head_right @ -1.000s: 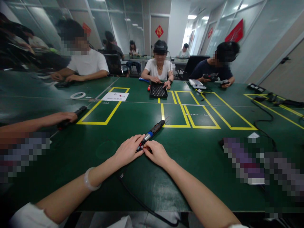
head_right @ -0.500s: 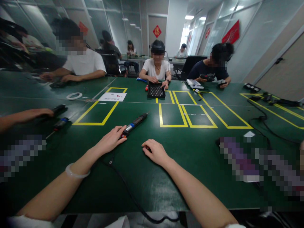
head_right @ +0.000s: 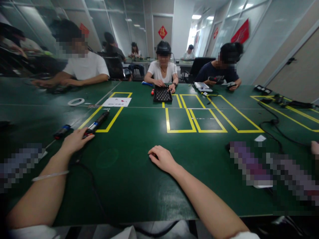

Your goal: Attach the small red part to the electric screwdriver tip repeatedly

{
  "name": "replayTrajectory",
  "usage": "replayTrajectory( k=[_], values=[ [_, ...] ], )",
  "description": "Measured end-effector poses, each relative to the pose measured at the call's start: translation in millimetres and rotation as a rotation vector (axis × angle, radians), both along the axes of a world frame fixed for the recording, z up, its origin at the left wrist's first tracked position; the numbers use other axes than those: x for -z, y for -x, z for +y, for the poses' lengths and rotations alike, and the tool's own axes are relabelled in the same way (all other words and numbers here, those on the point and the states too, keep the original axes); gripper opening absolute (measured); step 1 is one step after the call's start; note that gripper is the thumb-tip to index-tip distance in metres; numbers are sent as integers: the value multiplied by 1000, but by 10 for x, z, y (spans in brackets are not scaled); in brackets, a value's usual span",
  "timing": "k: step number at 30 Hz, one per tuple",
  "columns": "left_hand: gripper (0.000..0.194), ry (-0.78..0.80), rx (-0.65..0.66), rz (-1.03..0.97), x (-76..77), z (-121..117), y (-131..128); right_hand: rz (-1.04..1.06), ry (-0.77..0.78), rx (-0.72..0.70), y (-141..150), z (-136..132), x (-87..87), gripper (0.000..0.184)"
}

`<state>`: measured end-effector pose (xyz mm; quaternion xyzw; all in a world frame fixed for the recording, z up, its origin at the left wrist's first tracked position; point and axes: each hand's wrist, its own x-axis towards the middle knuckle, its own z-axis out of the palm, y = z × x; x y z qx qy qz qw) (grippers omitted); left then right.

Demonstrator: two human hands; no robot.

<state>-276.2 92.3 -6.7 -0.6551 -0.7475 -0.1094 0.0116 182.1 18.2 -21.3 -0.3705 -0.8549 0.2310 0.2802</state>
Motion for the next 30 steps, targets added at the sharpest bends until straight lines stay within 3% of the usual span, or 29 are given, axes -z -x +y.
replayTrajectory(
  k=[6, 11, 15, 18, 22, 25, 30],
  values=[
    [60, -24, -122, 155, -133, -130, -123, 4, -7, -3, 11, 0, 4, 10],
    [33, -63, -105, 206, -209, -181, -298, 5, -7, -7, 11, -3, -3, 11],
    [35, -167, -84, 136, -267, -197, -595, 1, -5, -2, 15, 7, 3, 10],
    [37, -168, 71, -223, -285, -225, -1005, 3, -1, -1, 16, 16, 2, 10],
    [41, 89, 426, -679, -250, -348, -1620, 9, 2, -2, 19, 18, 2, 10],
    [42, 291, 592, -830, -197, -491, -1964, 26, 24, -3, 30, 10, 16, 12],
    [46, 423, 682, -877, -131, -683, -2252, 74, 83, -32, 71, -10, 52, 38]
  ],
)
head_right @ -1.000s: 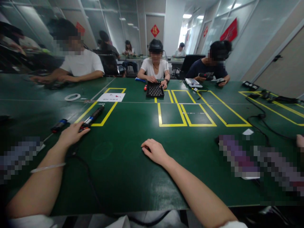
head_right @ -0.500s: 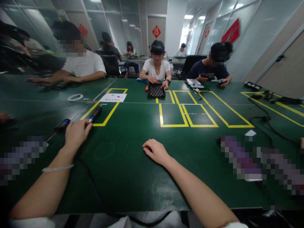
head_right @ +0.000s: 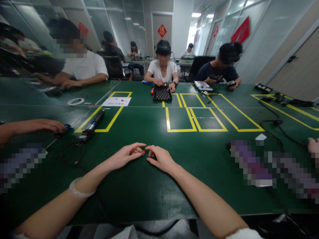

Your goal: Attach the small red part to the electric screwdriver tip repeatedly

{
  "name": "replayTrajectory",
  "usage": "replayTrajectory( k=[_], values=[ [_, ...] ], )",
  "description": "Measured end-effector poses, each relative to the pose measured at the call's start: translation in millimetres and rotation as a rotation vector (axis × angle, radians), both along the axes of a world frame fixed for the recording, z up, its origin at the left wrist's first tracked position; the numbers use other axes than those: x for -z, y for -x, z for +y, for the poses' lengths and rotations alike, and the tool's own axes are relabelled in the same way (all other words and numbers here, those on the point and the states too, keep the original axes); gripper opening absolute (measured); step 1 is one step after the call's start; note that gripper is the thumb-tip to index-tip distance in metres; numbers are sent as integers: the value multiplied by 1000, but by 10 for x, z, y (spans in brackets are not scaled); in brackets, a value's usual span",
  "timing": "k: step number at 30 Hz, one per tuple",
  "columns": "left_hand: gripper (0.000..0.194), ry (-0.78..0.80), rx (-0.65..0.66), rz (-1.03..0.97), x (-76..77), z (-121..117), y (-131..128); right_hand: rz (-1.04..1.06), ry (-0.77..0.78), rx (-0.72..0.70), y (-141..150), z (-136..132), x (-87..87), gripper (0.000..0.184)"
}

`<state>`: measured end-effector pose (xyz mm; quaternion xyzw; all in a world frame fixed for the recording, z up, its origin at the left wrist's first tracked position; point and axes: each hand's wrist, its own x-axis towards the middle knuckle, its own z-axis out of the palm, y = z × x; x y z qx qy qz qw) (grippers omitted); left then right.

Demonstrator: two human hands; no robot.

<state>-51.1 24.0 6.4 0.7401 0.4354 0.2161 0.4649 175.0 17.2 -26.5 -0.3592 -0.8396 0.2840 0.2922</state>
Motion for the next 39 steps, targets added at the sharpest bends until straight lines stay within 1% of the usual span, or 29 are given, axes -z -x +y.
replayTrajectory(
  k=[2, 4, 6, 9, 12, 16, 18, 20, 21, 24, 27, 31, 33, 35, 36, 37, 39],
  values=[
    [46, 12, 53, -16, 9, -41, -53, -6, -17, -18, 20, -8, -2, 40],
    [46, 18, 88, -19, 9, -67, -86, -19, -44, -40, 35, -17, -13, 32],
    [47, 21, 100, -13, -1, -85, -105, -29, -57, -53, 41, -22, -24, 20],
    [47, -9, 92, -2, -37, -106, -116, -11, -25, -28, 37, -19, -18, 12],
    [45, -110, 81, 39, -90, -132, -125, 60, 65, 8, 30, -3, 4, 12],
    [33, -316, 64, 189, -140, -178, -147, 148, 199, 21, 27, 10, 11, 17],
    [26, -390, 69, 256, -146, -196, -159, 155, 232, 18, 26, 10, 3, 20],
    [21, -426, 69, 296, -141, -202, -166, 155, 251, 17, 24, 9, -6, 23],
    [21, -431, 63, 307, -135, -199, -166, 162, 260, 13, 23, 8, -8, 24],
    [24, -416, 28, 311, -108, -175, -154, 232, 274, 1, 22, 3, -8, 18],
    [28, -395, 7, 294, -77, -154, -138, 264, 254, -26, 28, -5, -11, 26],
    [29, -401, 41, 285, -63, -157, -144, 241, 223, -26, 39, -21, -37, 13],
    [29, -420, 48, 295, -79, -144, -136, 244, 221, -18, 38, -21, -46, 11],
    [31, -455, 0, 316, -108, -90, -81, 250, 223, -4, 30, -12, -39, 12],
    [32, -482, -53, 334, -124, -43, -24, 251, 224, 8, 24, -5, -30, 12],
    [34, -515, -124, 361, -137, 17, 57, 247, 226, 14, 17, 3, -19, 13],
    [37, -595, -298, 453, -148, 167, 298, 238, 229, 25, 3, 16, 5, 13]
  ],
)
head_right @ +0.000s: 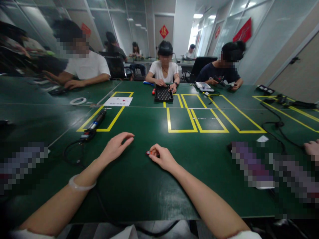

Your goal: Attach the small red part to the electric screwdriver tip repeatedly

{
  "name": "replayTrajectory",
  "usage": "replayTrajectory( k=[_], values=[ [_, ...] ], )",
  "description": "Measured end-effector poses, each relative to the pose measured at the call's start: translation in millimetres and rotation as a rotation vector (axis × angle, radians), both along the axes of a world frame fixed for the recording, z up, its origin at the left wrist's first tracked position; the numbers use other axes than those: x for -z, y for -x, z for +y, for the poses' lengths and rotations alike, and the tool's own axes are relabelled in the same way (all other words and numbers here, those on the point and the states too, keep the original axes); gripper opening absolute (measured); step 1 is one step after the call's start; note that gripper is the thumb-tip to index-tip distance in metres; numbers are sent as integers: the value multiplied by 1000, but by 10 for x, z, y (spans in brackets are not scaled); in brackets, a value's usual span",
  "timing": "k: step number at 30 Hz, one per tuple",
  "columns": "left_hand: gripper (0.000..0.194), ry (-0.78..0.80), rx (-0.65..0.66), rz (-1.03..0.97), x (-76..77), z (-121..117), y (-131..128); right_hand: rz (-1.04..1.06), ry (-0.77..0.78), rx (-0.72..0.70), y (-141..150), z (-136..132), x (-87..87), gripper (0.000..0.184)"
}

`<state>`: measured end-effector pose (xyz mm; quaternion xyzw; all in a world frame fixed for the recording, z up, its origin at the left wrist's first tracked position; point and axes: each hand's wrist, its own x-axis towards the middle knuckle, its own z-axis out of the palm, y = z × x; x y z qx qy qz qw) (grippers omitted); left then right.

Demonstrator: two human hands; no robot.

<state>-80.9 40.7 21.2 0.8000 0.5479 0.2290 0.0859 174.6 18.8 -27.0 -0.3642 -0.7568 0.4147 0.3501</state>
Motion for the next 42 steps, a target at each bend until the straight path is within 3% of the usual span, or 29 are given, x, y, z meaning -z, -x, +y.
replayTrajectory(
  k=[5, 8, 11, 14, 18, 26, 36, 42],
  values=[
    [54, -214, -477, 265, 91, 316, 920, -25, 5, -10, -7, -1, 7, 13],
    [71, -101, -659, 353, 169, 372, 1443, -35, 4, -19, -2, -7, -12, 13],
    [67, 126, -693, 324, 208, 397, 1766, -39, 3, -22, -5, -5, -15, 13],
    [56, 205, -633, 297, 202, 432, 1857, -46, 4, -26, -15, 2, 1, 13],
    [57, 202, -597, 322, 157, 446, 1714, -56, 5, -26, -17, 6, 16, 15],
    [62, 145, -543, 343, 151, 351, 1123, -38, 25, -33, 30, 8, 15, 16],
    [61, 52, -177, 293, 156, 13, 102, -37, 23, -16, 31, 6, 14, 17],
    [59, 64, 13, 206, 159, -214, -310, -49, -18, 32, 27, 12, 26, 14]
  ],
)
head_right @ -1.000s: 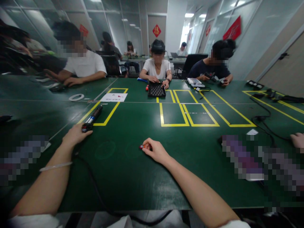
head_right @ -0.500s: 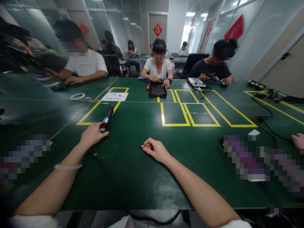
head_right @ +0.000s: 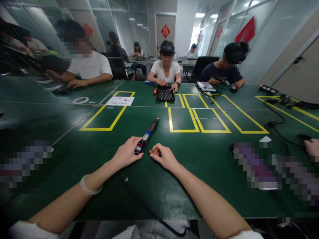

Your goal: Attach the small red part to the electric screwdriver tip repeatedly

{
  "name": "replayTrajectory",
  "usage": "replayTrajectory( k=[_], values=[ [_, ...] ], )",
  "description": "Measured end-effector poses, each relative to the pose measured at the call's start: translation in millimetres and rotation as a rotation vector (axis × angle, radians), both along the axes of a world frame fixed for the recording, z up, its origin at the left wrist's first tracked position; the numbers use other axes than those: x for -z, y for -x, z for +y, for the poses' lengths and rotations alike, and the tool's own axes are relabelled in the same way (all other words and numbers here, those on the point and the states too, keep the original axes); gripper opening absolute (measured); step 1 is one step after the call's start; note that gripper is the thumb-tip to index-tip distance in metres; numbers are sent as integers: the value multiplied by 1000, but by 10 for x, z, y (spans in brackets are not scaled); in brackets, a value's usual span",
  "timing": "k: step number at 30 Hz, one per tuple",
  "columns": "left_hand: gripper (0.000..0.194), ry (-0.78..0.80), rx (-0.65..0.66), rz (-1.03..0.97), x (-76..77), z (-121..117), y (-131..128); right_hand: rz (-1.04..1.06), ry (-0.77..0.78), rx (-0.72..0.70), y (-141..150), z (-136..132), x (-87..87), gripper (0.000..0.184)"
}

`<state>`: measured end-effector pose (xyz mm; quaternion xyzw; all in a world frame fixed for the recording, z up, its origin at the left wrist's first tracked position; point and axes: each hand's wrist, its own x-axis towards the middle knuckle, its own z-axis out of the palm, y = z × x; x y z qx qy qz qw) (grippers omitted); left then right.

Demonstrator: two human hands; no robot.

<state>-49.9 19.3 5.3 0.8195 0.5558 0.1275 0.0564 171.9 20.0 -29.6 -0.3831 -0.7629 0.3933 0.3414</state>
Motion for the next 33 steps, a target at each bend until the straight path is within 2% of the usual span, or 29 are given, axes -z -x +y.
replayTrajectory(
  k=[6, 10, 15, 20, 33],
  values=[
    [61, 32, 83, -30, -18, -144, -174, -135, -85, 35, 34, 4, -3, 11],
    [63, 41, 121, -43, -12, -176, -212, -244, -173, 65, 62, 15, 12, 16],
    [63, 36, 128, -57, 7, -181, -217, -184, -144, 20, 53, 5, 29, 18],
    [62, -7, 128, -47, 23, -177, -233, -156, -193, 18, 31, -36, -17, 3],
    [55, -48, 62, 51, 40, -137, -263, -116, -207, -15, 2, -56, -43, 22]
  ],
)
